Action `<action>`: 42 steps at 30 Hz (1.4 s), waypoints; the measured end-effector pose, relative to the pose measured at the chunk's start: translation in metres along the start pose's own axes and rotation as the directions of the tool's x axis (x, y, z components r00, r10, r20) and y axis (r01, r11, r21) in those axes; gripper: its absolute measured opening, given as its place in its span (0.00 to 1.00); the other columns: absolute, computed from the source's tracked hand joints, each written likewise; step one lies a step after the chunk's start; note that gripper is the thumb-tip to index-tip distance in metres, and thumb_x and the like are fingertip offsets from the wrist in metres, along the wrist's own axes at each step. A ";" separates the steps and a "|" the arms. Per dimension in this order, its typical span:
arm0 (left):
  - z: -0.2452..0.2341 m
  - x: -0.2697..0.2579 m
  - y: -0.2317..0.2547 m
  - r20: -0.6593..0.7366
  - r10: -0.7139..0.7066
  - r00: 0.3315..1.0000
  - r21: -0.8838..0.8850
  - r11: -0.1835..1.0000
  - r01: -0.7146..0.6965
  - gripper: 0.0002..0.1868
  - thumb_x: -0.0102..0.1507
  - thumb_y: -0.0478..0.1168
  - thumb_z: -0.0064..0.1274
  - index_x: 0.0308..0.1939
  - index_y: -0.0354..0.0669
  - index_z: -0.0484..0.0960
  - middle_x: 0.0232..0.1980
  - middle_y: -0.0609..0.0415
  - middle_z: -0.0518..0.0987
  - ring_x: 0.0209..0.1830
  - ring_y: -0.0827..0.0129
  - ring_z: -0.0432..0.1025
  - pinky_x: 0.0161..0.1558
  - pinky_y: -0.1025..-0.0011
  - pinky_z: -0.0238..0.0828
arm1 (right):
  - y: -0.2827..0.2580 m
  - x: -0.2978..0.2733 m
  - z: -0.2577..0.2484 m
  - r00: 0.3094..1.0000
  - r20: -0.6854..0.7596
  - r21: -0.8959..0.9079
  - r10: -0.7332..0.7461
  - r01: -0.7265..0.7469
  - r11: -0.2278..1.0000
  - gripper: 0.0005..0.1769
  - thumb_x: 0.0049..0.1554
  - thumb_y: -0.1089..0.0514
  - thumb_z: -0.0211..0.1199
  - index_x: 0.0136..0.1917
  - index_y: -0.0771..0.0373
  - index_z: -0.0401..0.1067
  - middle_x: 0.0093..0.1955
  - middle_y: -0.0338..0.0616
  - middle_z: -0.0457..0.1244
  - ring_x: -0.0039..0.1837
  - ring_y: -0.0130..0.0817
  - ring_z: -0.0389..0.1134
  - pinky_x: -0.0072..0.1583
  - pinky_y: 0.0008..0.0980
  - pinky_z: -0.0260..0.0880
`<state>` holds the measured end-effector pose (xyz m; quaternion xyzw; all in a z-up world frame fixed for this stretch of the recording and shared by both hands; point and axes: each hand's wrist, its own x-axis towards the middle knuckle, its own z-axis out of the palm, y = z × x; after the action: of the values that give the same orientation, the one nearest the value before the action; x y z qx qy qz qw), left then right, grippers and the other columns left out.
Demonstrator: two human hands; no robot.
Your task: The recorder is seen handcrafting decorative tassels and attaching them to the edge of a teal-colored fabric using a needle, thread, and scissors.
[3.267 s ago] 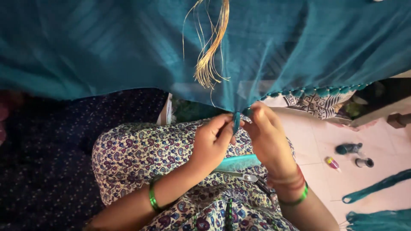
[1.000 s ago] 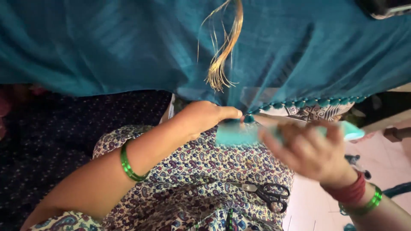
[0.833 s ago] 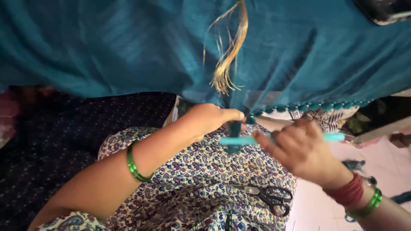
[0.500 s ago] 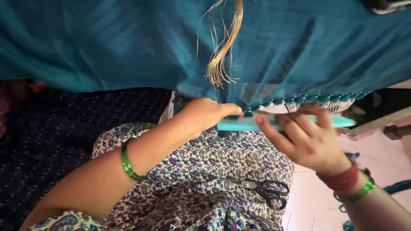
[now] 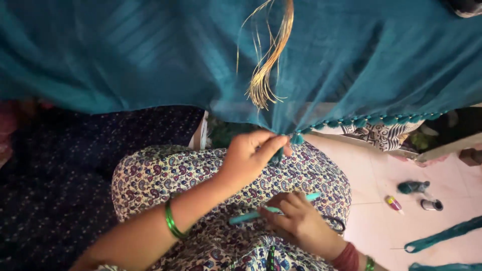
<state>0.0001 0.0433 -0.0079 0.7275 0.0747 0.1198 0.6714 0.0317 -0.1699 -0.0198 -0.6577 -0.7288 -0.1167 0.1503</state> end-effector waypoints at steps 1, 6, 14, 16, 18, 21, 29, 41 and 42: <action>0.004 -0.004 -0.006 -0.037 0.102 0.994 -0.073 0.992 -0.104 0.13 0.71 0.41 0.52 0.46 0.35 0.88 0.37 0.53 0.86 0.35 0.77 0.74 0.39 0.75 0.70 | 0.000 -0.005 0.010 0.987 -0.050 0.186 0.151 -0.139 0.973 0.19 0.54 0.54 0.68 0.59 0.56 0.75 0.53 0.38 0.67 0.56 0.35 0.68 0.54 0.39 0.69; 0.012 -0.022 -0.007 -0.081 0.231 0.970 -0.098 0.966 -0.238 0.10 0.71 0.38 0.50 0.47 0.34 0.85 0.40 0.56 0.86 0.38 0.80 0.78 0.42 0.77 0.74 | 0.033 -0.001 0.020 0.508 -0.075 0.596 0.858 -0.667 0.447 0.08 0.61 0.58 0.56 0.48 0.62 0.73 0.50 0.40 0.72 0.49 0.30 0.74 0.53 0.33 0.74; 0.006 -0.032 -0.025 -0.145 0.527 0.837 0.426 0.797 -0.428 0.09 0.63 0.41 0.64 0.42 0.40 0.85 0.38 0.51 0.84 0.40 0.64 0.77 0.46 0.69 0.72 | 0.052 0.071 0.003 0.581 0.230 0.935 0.780 0.090 -0.343 0.09 0.62 0.57 0.60 0.47 0.66 0.73 0.48 0.47 0.69 0.59 0.41 0.73 0.59 0.41 0.71; -0.008 -0.026 0.011 -0.145 0.566 0.811 0.397 0.784 -0.476 0.10 0.62 0.41 0.62 0.43 0.39 0.84 0.40 0.49 0.83 0.41 0.61 0.77 0.47 0.65 0.71 | 0.054 0.061 0.026 0.561 0.145 0.956 0.815 0.132 -0.261 0.10 0.65 0.57 0.59 0.49 0.67 0.73 0.49 0.45 0.68 0.57 0.38 0.71 0.60 0.38 0.70; -0.016 -0.019 0.028 -0.136 0.603 0.786 0.357 0.770 -0.529 0.12 0.62 0.41 0.60 0.45 0.37 0.83 0.42 0.46 0.83 0.43 0.59 0.77 0.47 0.62 0.71 | 0.054 0.047 0.049 0.523 0.055 0.970 0.850 0.173 -0.169 0.10 0.68 0.57 0.58 0.50 0.68 0.73 0.50 0.43 0.67 0.56 0.34 0.68 0.62 0.36 0.68; -0.014 -0.005 0.032 -0.143 0.445 0.884 0.202 0.888 -0.414 0.09 0.65 0.40 0.60 0.43 0.37 0.84 0.39 0.51 0.82 0.41 0.64 0.76 0.45 0.65 0.72 | 0.049 0.024 0.069 0.475 -0.002 0.991 0.880 0.121 -0.063 0.13 0.70 0.58 0.56 0.49 0.70 0.73 0.53 0.44 0.68 0.57 0.32 0.67 0.64 0.34 0.66; 0.004 0.020 0.021 -0.031 0.326 0.945 -0.129 0.936 -0.327 0.11 0.67 0.39 0.58 0.50 0.35 0.82 0.45 0.57 0.84 0.45 0.74 0.77 0.50 0.72 0.75 | 0.023 0.025 0.012 0.629 0.317 0.918 0.710 -0.016 -0.396 0.26 0.60 0.45 0.53 0.58 0.67 0.74 0.47 0.49 0.70 0.50 0.38 0.73 0.56 0.40 0.71; 0.000 0.020 0.013 -0.056 0.174 0.983 -0.131 0.975 -0.180 0.09 0.65 0.39 0.59 0.45 0.37 0.86 0.38 0.60 0.84 0.37 0.81 0.75 0.40 0.76 0.74 | -0.009 -0.025 -0.005 0.372 0.542 0.802 0.753 -0.496 -0.333 0.14 0.59 0.62 0.58 0.53 0.74 0.79 0.35 0.49 0.71 0.37 0.36 0.72 0.44 0.34 0.74; 0.001 0.020 0.011 -0.056 0.171 0.984 -0.134 0.975 -0.177 0.09 0.65 0.39 0.59 0.45 0.37 0.86 0.38 0.60 0.84 0.37 0.81 0.75 0.40 0.76 0.74 | -0.012 -0.033 -0.004 0.369 0.545 0.800 0.753 -0.498 -0.335 0.14 0.59 0.62 0.58 0.53 0.74 0.79 0.35 0.49 0.71 0.37 0.36 0.72 0.44 0.34 0.74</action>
<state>0.0190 0.0472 0.0046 0.6802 0.0169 0.1992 0.7052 0.0232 -0.2028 -0.0277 -0.6720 -0.1050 0.3864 0.6230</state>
